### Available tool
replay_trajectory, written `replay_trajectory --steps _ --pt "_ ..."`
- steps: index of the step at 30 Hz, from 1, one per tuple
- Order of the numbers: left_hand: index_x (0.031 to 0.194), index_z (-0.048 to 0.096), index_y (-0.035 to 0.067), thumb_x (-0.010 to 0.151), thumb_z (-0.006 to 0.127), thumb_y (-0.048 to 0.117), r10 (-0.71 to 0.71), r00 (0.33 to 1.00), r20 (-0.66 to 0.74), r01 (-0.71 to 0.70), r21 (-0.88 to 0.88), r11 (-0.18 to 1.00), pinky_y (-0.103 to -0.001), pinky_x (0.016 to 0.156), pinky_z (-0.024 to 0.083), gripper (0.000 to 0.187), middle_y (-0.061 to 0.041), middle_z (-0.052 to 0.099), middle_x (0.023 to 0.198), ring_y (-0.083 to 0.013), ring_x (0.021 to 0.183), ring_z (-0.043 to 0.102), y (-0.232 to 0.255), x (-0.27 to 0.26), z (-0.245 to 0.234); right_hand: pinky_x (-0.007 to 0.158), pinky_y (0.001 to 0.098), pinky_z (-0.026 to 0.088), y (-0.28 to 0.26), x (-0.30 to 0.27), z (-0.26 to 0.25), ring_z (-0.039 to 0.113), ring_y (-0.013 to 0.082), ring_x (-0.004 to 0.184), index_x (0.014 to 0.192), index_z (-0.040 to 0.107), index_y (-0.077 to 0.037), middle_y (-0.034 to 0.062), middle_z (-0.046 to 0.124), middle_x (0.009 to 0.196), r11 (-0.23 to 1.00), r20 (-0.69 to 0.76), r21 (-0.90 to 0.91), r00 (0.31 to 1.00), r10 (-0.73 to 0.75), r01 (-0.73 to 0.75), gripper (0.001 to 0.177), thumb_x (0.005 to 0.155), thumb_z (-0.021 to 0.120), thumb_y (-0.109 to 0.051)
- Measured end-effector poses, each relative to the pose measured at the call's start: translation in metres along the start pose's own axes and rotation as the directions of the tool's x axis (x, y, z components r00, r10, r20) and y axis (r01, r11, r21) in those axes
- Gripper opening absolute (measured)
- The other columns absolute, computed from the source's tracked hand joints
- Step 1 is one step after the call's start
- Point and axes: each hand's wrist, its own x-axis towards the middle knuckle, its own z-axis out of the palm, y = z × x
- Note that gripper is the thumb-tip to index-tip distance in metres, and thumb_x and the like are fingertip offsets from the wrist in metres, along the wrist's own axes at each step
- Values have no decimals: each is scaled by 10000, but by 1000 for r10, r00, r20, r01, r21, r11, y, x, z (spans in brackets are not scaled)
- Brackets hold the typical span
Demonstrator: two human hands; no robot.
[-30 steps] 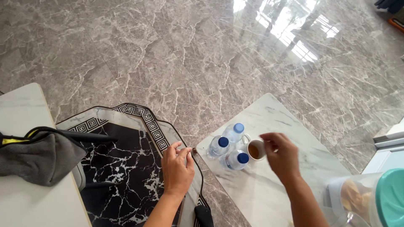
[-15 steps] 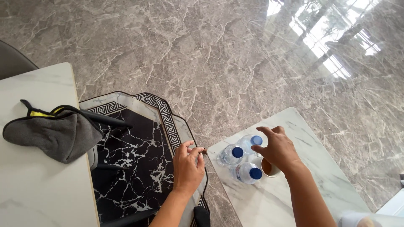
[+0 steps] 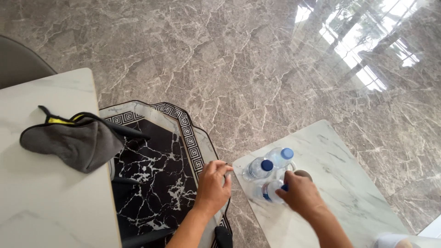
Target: The person cleans the dining table using a cloth and rearranges various objects like water bottles and a cup.
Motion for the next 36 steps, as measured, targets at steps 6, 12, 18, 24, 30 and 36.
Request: replay_trajectory --steps 6,12,18,24,30,36 --pt "1449 456 49 669 879 474 133 945 300 -108 -101 989 -530 1122 259 983 -177 479 1447 -353 1383 391 33 -18 -75 593 364 588 -58 -42 -76 735 219 642 950 741 -37 111 751 722 873 -3 487 1000 -17 16 370 861 790 -393" --pt "1470 476 37 644 879 551 91 982 168 -99 40 994 -512 1102 382 1053 -176 648 1279 -332 1229 595 -14 -38 -192 476 346 503 -189 -60 -90 617 180 506 844 726 41 106 657 622 714 -111 663 973 -202 224 466 946 661 -409" --pt "1261 611 51 582 919 464 -245 930 275 267 -44 963 -385 806 572 852 -114 745 994 -243 898 710 -84 -84 -318 472 293 359 -325 -31 -38 436 115 513 870 688 20 40 539 620 610 -28 673 839 -543 418 491 1021 577 -434" --pt "1084 699 83 625 916 358 -516 692 505 704 -317 635 -338 617 579 578 -48 715 840 -155 682 672 -145 -128 -405 624 260 420 -442 -27 5 481 101 690 1055 691 -56 16 543 804 414 158 813 529 -834 410 281 1040 542 -294" --pt "1054 709 46 653 916 342 -572 551 608 835 -406 372 -371 649 603 540 -86 720 853 -198 704 702 -198 -145 -445 940 317 500 -507 19 35 612 148 1055 1081 664 -57 57 657 1193 280 220 938 272 -937 203 154 928 653 -40" --pt "1141 745 79 616 932 452 -830 328 451 854 235 465 -441 814 581 670 -154 730 1054 -285 877 711 -230 -99 -442 1003 303 503 -535 59 22 642 137 1139 1074 700 -52 6 694 1252 383 201 829 421 -885 407 219 866 696 18"
